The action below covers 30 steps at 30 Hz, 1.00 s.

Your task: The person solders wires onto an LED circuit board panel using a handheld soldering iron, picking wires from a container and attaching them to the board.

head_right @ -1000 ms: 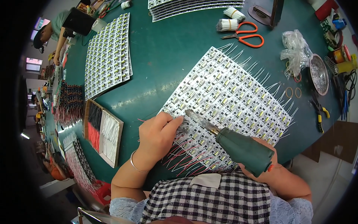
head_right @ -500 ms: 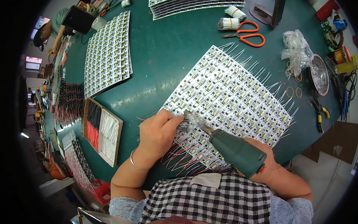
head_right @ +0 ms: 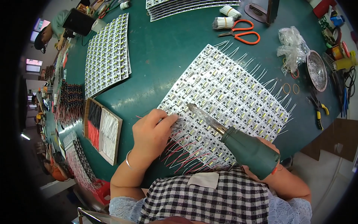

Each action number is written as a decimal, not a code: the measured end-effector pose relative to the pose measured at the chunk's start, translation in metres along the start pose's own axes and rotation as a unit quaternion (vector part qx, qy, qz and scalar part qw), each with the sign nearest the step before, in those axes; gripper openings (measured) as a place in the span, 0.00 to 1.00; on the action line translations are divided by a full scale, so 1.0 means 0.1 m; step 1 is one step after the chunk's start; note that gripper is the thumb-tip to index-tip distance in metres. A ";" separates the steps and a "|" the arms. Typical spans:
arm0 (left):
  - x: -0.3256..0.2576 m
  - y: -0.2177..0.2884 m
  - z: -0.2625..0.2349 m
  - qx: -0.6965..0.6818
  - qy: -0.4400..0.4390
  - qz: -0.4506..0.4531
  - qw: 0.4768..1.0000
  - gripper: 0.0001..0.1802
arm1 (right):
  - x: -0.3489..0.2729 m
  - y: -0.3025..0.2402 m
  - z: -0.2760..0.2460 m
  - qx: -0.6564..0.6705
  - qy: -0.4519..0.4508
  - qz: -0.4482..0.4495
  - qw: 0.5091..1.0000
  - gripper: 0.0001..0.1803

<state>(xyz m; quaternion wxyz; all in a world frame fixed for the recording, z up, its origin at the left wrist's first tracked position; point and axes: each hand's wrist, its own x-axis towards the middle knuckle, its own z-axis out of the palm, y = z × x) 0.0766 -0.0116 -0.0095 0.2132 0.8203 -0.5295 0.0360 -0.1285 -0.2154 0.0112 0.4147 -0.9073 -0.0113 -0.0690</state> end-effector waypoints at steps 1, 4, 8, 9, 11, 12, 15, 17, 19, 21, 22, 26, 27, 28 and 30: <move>0.00 0.04 -0.07 0.012 -0.002 0.001 1.000 0.15 | -0.01 0.00 -0.01 -0.014 0.008 -0.005 1.000 0.19; -0.04 0.17 -0.20 0.013 0.006 0.009 1.000 0.16 | 0.00 -0.01 -0.03 -0.024 0.029 -0.024 0.999 0.19; -0.04 0.21 -0.09 -0.004 0.036 0.070 0.997 0.12 | -0.11 0.00 0.00 0.039 0.009 0.008 0.999 0.19; -0.04 0.19 -0.02 -0.005 0.035 0.070 0.997 0.12 | -0.11 0.01 -0.01 0.038 -0.004 0.014 0.999 0.18; -0.03 0.14 0.10 0.007 -0.006 0.057 0.998 0.12 | -0.10 0.01 -0.01 0.037 -0.017 0.021 0.999 0.18; -0.03 0.12 0.13 0.006 -0.007 0.057 0.998 0.12 | -0.11 0.01 0.00 0.056 -0.017 0.038 0.998 0.18; -0.03 0.10 0.17 0.009 -0.008 0.050 0.999 0.13 | -0.17 0.04 0.06 0.063 -0.007 0.051 0.997 0.17; -0.03 0.12 0.16 0.010 -0.003 0.049 0.999 0.12 | -0.24 0.06 0.09 0.051 0.002 0.047 0.998 0.17; -0.04 0.12 0.18 0.001 0.000 0.036 0.999 0.13 | -0.30 0.09 0.09 0.068 -0.026 0.115 0.991 0.16; -0.05 0.12 0.19 -0.008 0.004 0.025 1.000 0.13 | -0.34 0.13 0.11 0.048 -0.032 0.094 0.994 0.17; -0.06 0.11 0.19 -0.003 0.004 0.029 1.000 0.12 | -0.35 0.14 0.12 0.028 -0.037 0.073 0.996 0.17; -0.06 0.11 0.19 0.002 -0.002 0.036 0.999 0.11 | -0.23 0.09 0.07 0.012 -0.060 0.043 0.997 0.18; -0.06 0.11 0.19 0.002 -0.002 0.036 0.999 0.11 | -0.21 0.09 0.07 0.010 -0.055 0.036 0.998 0.18; -0.06 0.10 0.20 0.000 -0.002 0.033 0.999 0.11 | -0.20 0.09 0.07 0.009 -0.049 0.030 0.998 0.18; -0.06 0.10 0.20 -0.003 -0.003 0.031 1.000 0.10 | -0.19 0.03 0.11 0.037 -0.029 0.068 0.997 0.17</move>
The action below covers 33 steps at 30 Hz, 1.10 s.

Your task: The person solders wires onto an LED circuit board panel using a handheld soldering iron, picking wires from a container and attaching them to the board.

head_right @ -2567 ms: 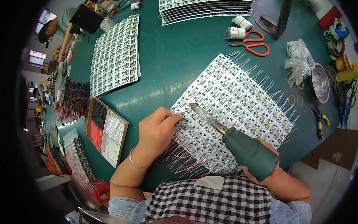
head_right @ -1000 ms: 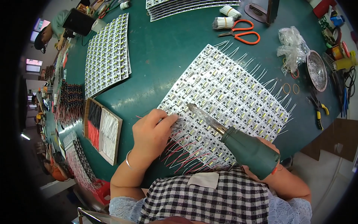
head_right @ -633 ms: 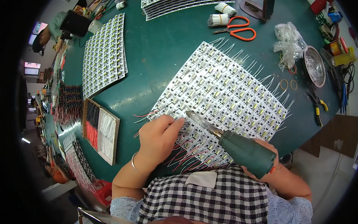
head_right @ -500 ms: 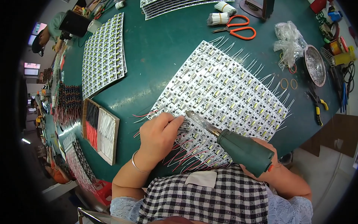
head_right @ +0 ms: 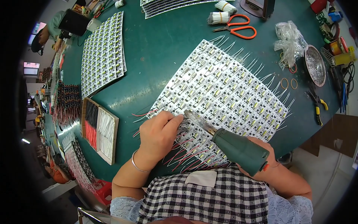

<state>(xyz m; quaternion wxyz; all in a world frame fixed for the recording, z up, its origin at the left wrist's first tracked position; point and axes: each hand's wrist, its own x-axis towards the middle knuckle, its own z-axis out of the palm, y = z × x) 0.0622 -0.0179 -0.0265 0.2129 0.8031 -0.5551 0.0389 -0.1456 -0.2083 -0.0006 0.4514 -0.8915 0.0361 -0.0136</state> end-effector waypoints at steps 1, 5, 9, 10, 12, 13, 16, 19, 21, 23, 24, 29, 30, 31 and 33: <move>0.00 0.00 0.00 0.000 0.002 0.001 1.000 0.10 | 0.00 -0.02 0.01 0.031 0.020 0.037 0.999 0.17; 0.00 0.01 0.00 -0.009 0.004 -0.021 1.000 0.14 | 0.04 -0.03 -0.03 -0.080 0.003 -0.041 0.996 0.19; 0.02 0.01 0.00 0.007 0.000 -0.007 1.000 0.10 | 0.03 -0.06 -0.02 -0.064 -0.002 -0.011 0.998 0.19; 0.02 0.02 0.00 0.005 0.004 -0.006 1.000 0.10 | 0.00 -0.06 -0.02 -0.027 0.020 0.020 0.999 0.18; 0.01 0.03 0.00 0.007 0.010 -0.004 1.000 0.10 | -0.07 -0.03 -0.03 -0.047 0.044 -0.001 0.998 0.18; 0.00 0.02 0.00 0.006 0.009 -0.004 1.000 0.09 | -0.09 -0.02 -0.04 -0.067 0.066 -0.019 0.995 0.19; -0.01 0.04 0.01 0.013 0.010 -0.001 1.000 0.09 | -0.10 -0.02 -0.11 -0.005 0.061 -0.003 0.998 0.18; -0.02 0.04 0.00 0.018 0.013 -0.002 1.000 0.10 | -0.14 -0.10 -0.11 0.087 0.100 0.029 0.991 0.16; -0.04 0.04 -0.04 0.017 0.017 -0.004 1.000 0.10 | -0.14 -0.10 -0.12 0.074 0.122 -0.026 0.989 0.15; -0.08 0.04 -0.16 0.026 0.004 -0.020 0.999 0.12 | -0.21 -0.07 -0.16 0.048 0.112 -0.026 0.992 0.15; -0.09 0.05 -0.24 0.032 0.009 -0.031 0.999 0.13 | -0.25 -0.05 -0.17 0.024 0.105 -0.022 0.994 0.15; -0.05 0.24 -0.35 0.012 0.063 -0.026 0.998 0.16 | -0.36 0.01 -0.14 0.170 0.105 0.079 0.977 0.16; -0.05 0.26 -0.28 -0.004 0.064 -0.004 0.998 0.16 | -0.36 0.04 -0.14 0.165 0.077 0.066 0.981 0.16; -0.06 0.26 -0.21 -0.004 0.062 -0.006 0.998 0.16 | -0.31 0.03 -0.17 0.167 0.076 0.068 0.981 0.16; -0.09 0.23 -0.05 0.001 0.024 -0.020 1.000 0.17 | -0.18 -0.01 -0.23 -0.036 0.025 -0.072 0.996 0.22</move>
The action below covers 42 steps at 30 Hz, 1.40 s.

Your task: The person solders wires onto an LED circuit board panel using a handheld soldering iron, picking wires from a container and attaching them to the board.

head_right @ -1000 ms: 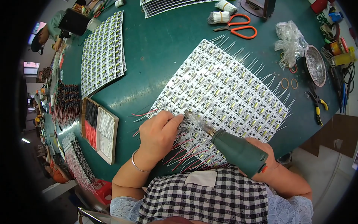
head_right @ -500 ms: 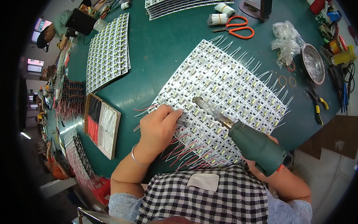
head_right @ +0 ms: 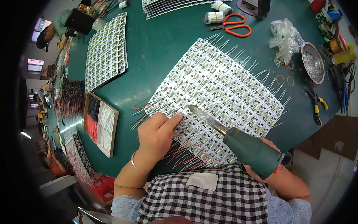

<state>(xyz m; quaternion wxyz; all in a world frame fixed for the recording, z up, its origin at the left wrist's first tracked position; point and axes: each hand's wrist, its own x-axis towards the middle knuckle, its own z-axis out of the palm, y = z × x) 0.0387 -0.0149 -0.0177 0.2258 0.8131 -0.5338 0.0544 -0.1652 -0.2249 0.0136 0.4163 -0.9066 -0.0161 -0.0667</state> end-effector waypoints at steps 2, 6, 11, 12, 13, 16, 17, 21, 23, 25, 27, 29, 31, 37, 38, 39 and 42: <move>-0.01 -0.02 0.08 -0.004 0.004 -0.004 1.000 0.16 | -0.17 0.09 0.10 0.031 0.004 0.053 0.998 0.21; 0.02 -0.03 0.13 -0.010 -0.006 0.011 1.000 0.14 | -0.18 0.09 0.15 0.059 -0.002 0.081 0.995 0.19; 0.00 -0.04 0.13 -0.008 -0.007 0.009 1.000 0.13 | -0.08 0.09 0.15 0.051 -0.015 0.062 0.997 0.17; 0.00 -0.04 0.13 -0.008 -0.008 0.012 1.000 0.13 | -0.10 0.10 0.16 0.050 -0.022 0.076 0.996 0.17; 0.00 -0.04 0.13 -0.007 -0.009 0.015 1.000 0.13 | -0.11 0.11 0.16 0.049 -0.029 0.090 0.994 0.19; 0.00 -0.03 0.15 -0.004 -0.004 0.017 1.000 0.13 | -0.15 0.12 0.19 0.119 -0.016 0.119 0.986 0.19; 0.00 -0.02 0.15 -0.004 -0.004 0.017 1.000 0.13 | -0.14 0.12 0.18 0.119 -0.017 0.120 0.986 0.19; 0.00 -0.02 0.14 0.001 -0.008 0.013 1.000 0.13 | -0.05 0.08 0.14 0.058 -0.030 0.072 0.995 0.19; 0.01 -0.01 0.14 0.004 -0.007 0.011 1.000 0.13 | -0.03 0.06 0.15 0.012 -0.028 0.054 0.998 0.18; 0.02 0.00 0.14 0.011 -0.002 0.014 1.000 0.12 | -0.02 0.06 0.15 -0.091 -0.066 0.009 0.994 0.18; 0.02 0.00 0.14 0.011 -0.003 0.014 1.000 0.11 | -0.04 0.07 0.15 -0.068 -0.052 0.018 0.996 0.18; 0.02 0.00 0.14 0.013 -0.002 0.015 1.000 0.11 | -0.07 0.07 0.16 -0.046 -0.038 0.025 0.998 0.19; 0.02 0.01 0.13 0.019 -0.002 0.018 1.000 0.10 | -0.11 0.07 0.18 -0.029 0.044 0.007 0.999 0.16; 0.00 0.02 0.13 0.023 -0.005 0.016 1.000 0.10 | 0.02 -0.09 0.06 0.004 0.064 0.014 0.998 0.18; 0.00 0.02 0.11 0.024 -0.005 0.017 1.000 0.10 | -0.03 -0.09 0.06 0.038 0.060 0.030 0.997 0.19; 0.00 0.02 0.10 0.006 -0.002 0.004 1.000 0.11 | -0.07 -0.09 0.06 0.037 0.063 0.031 0.997 0.19; 0.02 0.08 -0.06 -0.005 0.009 -0.016 1.000 0.12 | -0.18 -0.07 0.07 0.086 0.080 0.086 0.989 0.20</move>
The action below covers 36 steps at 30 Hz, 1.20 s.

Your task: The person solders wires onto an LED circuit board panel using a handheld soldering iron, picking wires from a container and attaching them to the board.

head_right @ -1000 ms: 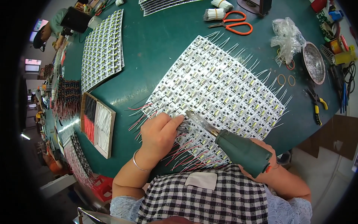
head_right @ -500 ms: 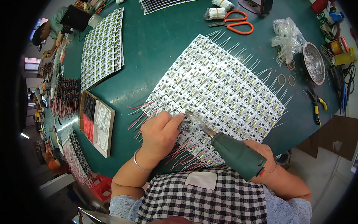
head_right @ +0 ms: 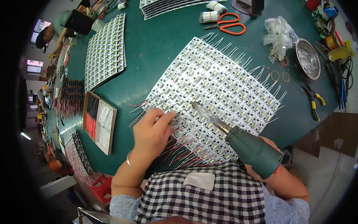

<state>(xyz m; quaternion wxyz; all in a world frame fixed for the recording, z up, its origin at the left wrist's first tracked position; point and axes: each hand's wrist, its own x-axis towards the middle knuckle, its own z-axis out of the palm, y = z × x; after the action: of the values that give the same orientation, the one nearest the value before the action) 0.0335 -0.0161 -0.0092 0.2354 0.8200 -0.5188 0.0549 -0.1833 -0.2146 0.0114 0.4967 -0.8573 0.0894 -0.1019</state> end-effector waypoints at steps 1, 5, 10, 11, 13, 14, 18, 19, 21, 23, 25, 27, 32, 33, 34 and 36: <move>0.00 0.05 -0.07 0.012 0.008 -0.011 1.000 0.13 | -0.02 0.06 -0.04 -0.039 -0.016 -0.041 0.998 0.20; -0.01 0.14 -0.10 -0.003 0.033 0.033 0.999 0.16 | 0.02 0.04 -0.09 -0.020 -0.039 -0.052 0.998 0.20; -0.09 0.07 0.21 -0.017 0.012 0.034 0.999 0.15 | -0.07 0.10 -0.04 -0.039 -0.063 -0.041 0.996 0.18; -0.09 0.07 0.22 -0.026 0.000 0.028 0.999 0.15 | -0.09 0.10 -0.02 -0.004 -0.062 -0.010 0.998 0.18; -0.08 0.08 0.25 -0.037 -0.011 0.024 0.999 0.16 | -0.23 0.16 0.03 0.027 -0.053 0.029 0.998 0.17; -0.08 0.08 0.25 -0.036 -0.012 0.022 0.999 0.16 | -0.27 0.18 0.04 0.058 -0.043 0.065 0.995 0.17; -0.08 0.05 0.28 -0.053 0.012 0.030 0.998 0.13 | -0.24 0.21 0.07 0.043 -0.047 0.040 0.997 0.16; -0.08 0.05 0.28 -0.054 0.012 0.030 0.998 0.13 | -0.22 0.20 0.06 0.041 -0.051 0.025 0.998 0.16; -0.09 0.05 0.26 -0.063 0.010 0.030 0.998 0.11 | -0.17 0.17 0.05 0.038 -0.055 0.011 0.998 0.16; -0.09 0.05 0.27 -0.064 0.006 0.024 0.998 0.11 | -0.12 0.14 0.03 0.029 -0.067 0.012 0.997 0.16; -0.09 0.05 0.27 -0.065 0.002 0.019 0.998 0.11 | -0.07 0.12 0.01 0.016 -0.077 0.005 0.997 0.15; -0.08 0.04 0.27 -0.068 0.000 0.016 0.998 0.10 | -0.07 0.10 0.02 0.002 -0.086 -0.001 0.996 0.15; -0.08 0.04 0.27 -0.075 0.001 0.014 0.997 0.10 | -0.09 0.17 0.04 -0.059 -0.073 -0.035 0.995 0.17; -0.08 0.04 0.27 -0.078 0.002 0.014 0.997 0.10 | -0.07 0.17 0.04 -0.058 -0.073 -0.035 0.995 0.17; -0.08 0.04 0.27 -0.078 0.002 0.013 0.997 0.10 | -0.05 0.15 0.02 -0.114 -0.105 -0.056 0.986 0.17; -0.08 0.03 0.27 -0.075 -0.003 0.012 0.997 0.09 | -0.06 0.14 0.03 -0.170 -0.135 -0.077 0.973 0.16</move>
<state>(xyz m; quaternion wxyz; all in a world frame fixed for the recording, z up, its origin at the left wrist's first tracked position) 0.0227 -0.0229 -0.0349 0.2941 0.7937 -0.5323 0.0165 -0.1888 -0.2180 -0.0029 0.3415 -0.9394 -0.0286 -0.0063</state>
